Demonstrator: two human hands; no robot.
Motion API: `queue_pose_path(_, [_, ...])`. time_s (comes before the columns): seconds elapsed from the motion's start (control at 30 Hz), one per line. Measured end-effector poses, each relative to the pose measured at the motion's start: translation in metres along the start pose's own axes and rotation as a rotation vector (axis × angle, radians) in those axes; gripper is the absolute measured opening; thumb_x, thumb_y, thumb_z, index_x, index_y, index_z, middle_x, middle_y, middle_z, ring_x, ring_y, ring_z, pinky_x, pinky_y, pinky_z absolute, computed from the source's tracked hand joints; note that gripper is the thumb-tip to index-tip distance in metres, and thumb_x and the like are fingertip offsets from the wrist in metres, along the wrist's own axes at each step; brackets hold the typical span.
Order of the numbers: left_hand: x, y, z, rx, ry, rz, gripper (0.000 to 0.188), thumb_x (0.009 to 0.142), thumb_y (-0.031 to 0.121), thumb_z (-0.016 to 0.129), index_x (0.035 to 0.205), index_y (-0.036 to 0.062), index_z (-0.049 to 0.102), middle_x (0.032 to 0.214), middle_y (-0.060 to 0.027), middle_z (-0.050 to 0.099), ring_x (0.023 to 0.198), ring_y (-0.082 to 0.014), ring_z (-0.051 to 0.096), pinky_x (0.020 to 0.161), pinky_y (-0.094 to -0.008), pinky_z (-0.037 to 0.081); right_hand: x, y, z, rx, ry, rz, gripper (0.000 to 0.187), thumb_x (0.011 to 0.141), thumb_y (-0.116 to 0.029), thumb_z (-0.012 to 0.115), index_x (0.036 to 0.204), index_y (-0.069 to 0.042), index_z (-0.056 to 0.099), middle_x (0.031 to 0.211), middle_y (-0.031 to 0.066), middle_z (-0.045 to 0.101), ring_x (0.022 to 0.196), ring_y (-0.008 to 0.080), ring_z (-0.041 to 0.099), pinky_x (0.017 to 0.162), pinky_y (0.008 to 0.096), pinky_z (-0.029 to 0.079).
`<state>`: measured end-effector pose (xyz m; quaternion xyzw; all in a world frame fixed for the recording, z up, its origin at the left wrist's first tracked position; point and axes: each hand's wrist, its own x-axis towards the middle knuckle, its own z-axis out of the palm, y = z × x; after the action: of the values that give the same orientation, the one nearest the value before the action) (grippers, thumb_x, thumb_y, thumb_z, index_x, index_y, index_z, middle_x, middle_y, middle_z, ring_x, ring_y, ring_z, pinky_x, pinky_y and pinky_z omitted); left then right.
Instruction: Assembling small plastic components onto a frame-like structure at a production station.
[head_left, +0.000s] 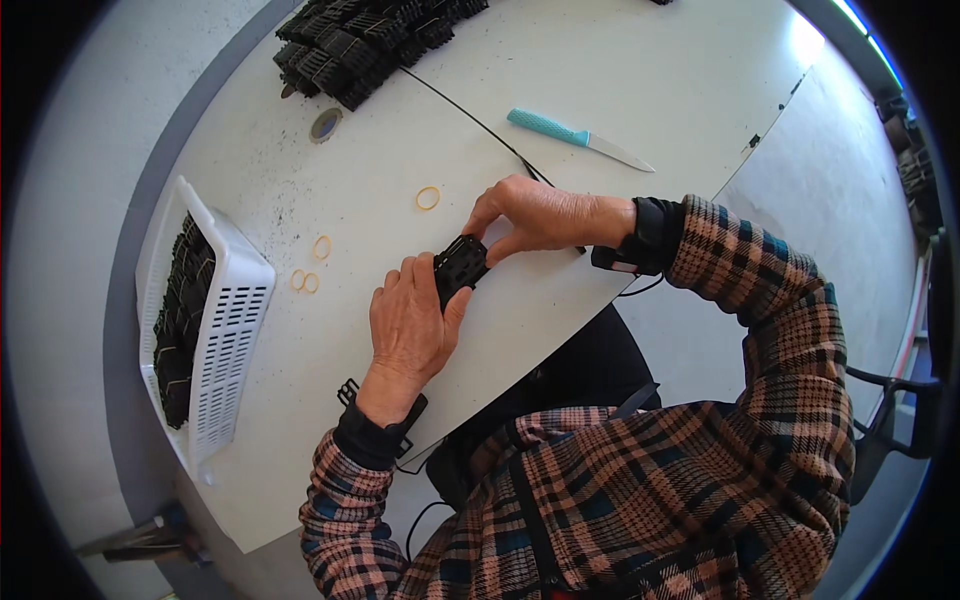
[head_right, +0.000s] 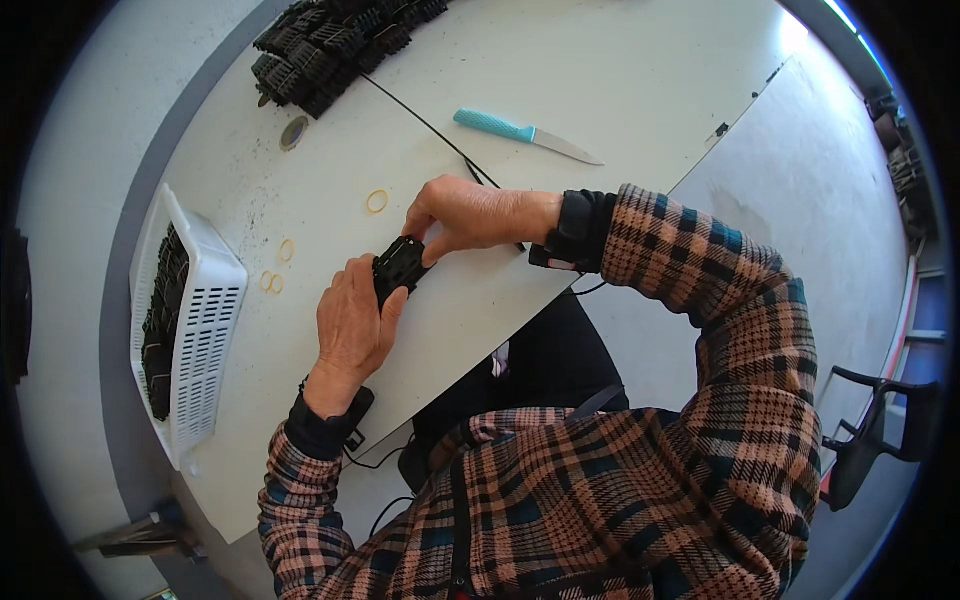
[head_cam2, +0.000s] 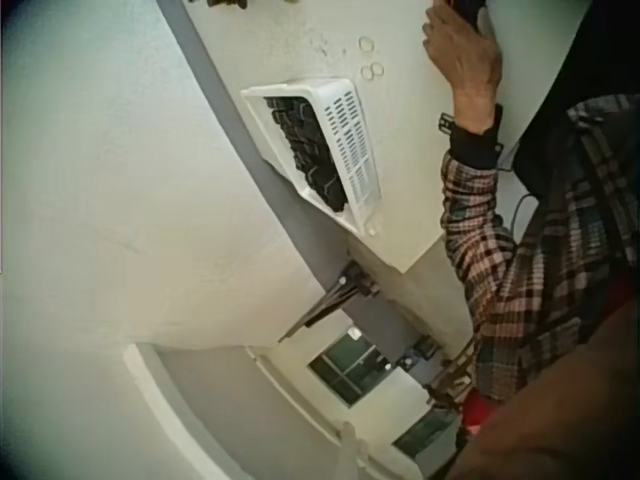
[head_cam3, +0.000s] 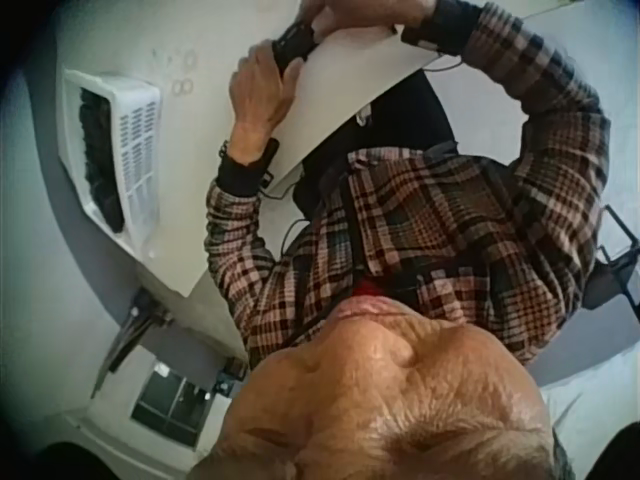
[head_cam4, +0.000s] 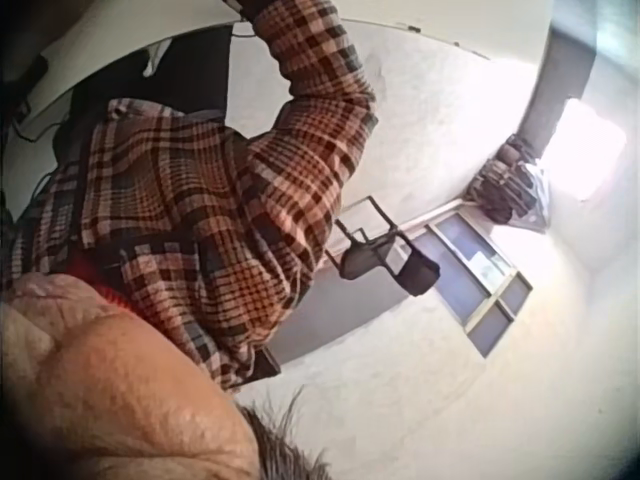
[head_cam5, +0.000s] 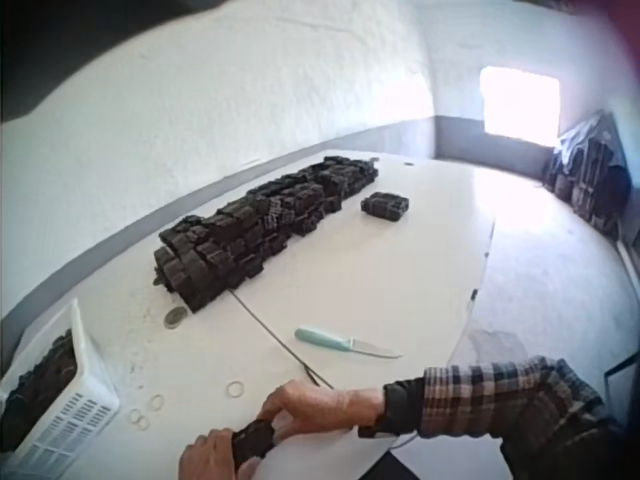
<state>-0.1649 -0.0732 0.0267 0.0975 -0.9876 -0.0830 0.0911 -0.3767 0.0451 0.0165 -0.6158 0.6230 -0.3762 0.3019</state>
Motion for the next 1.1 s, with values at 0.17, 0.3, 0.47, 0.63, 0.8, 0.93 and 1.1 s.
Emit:
queue_pose_path(0.17, [0.003, 0.001, 0.0, -0.01, -0.025, -0.017, 0.043, 0.088, 0.03, 0.064, 0.116, 0.0014, 0.047, 0.097, -0.0138, 0.055, 0.081, -0.0333, 0.055, 0.068, -0.0445, 0.043, 0.001, -0.002, 0.001, -0.002, -0.003, -0.01, 0.035, 0.071, -0.011, 0.079, 0.103, 0.002, 0.071, 0.098, 0.0156, 0.071, 0.093, 0.0275, 0.067, 0.088, 0.0342, 0.052])
queue_pose_path(0.3, [0.001, 0.0, 0.002, -0.036, -0.003, -0.018, 0.044, 0.089, 0.031, 0.062, 0.116, 0.0005, 0.047, 0.097, -0.0147, 0.055, 0.081, -0.0339, 0.055, 0.068, -0.0451, 0.043, 0.001, 0.0, 0.005, -0.029, -0.002, -0.046, 0.036, 0.072, -0.012, 0.08, 0.103, 0.001, 0.071, 0.097, 0.0154, 0.071, 0.093, 0.0281, 0.067, 0.088, 0.0348, 0.052])
queue_pose_path(0.47, [0.002, 0.0, 0.002, -0.062, 0.002, -0.025, 0.044, 0.09, 0.031, 0.061, 0.117, -0.0009, 0.047, 0.096, -0.0155, 0.055, 0.082, -0.0347, 0.055, 0.068, -0.0458, 0.043, 0.003, 0.003, 0.004, -0.011, 0.002, -0.033, 0.035, 0.072, -0.013, 0.08, 0.103, 0.001, 0.071, 0.098, 0.0153, 0.07, 0.093, 0.0279, 0.067, 0.089, 0.035, 0.052])
queue_pose_path(0.63, [0.002, 0.0, -0.003, -0.053, -0.039, -0.036, 0.043, 0.096, 0.035, 0.053, 0.117, -0.0022, 0.046, 0.098, -0.0196, 0.055, 0.085, -0.0385, 0.055, 0.073, -0.0468, 0.046, 0.003, 0.0, 0.004, -0.035, -0.016, -0.03, 0.036, 0.073, -0.013, 0.08, 0.105, 0.001, 0.07, 0.1, 0.0153, 0.07, 0.094, 0.0283, 0.067, 0.089, 0.035, 0.051])
queue_pose_path(0.8, [0.003, 0.0, 0.0, -0.075, -0.024, -0.041, 0.041, 0.093, 0.032, 0.056, 0.114, -0.002, 0.048, 0.098, -0.0189, 0.055, 0.086, -0.0372, 0.055, 0.073, -0.0458, 0.046, 0.0, -0.011, 0.002, -0.1, -0.022, -0.027, 0.046, 0.076, -0.015, 0.079, 0.117, 0.0, 0.064, 0.106, 0.016, 0.069, 0.1, 0.0298, 0.066, 0.093, 0.0368, 0.051])
queue_pose_path(0.93, [0.003, -0.001, 0.001, -0.074, -0.021, -0.057, 0.039, 0.089, 0.03, 0.062, 0.11, -0.0009, 0.051, 0.096, -0.0169, 0.056, 0.086, -0.035, 0.056, 0.072, -0.0446, 0.047, 0.003, -0.019, 0.009, -0.231, -0.022, -0.135, 0.051, 0.082, -0.018, 0.074, 0.126, 0.001, 0.057, 0.116, 0.018, 0.066, 0.112, 0.0301, 0.061, 0.099, 0.0381, 0.048])
queue_pose_path(1.1, [0.002, -0.003, 0.005, -0.071, 0.011, -0.048, 0.039, 0.089, 0.03, 0.062, 0.108, -0.0009, 0.051, 0.097, -0.0162, 0.056, 0.087, -0.0345, 0.056, 0.073, -0.0442, 0.047, 0.01, -0.033, 0.013, -0.363, -0.217, -0.149, 0.052, 0.091, -0.018, 0.064, 0.135, 0.003, 0.048, 0.122, 0.0195, 0.061, 0.123, 0.029, 0.054, 0.108, 0.039, 0.041])
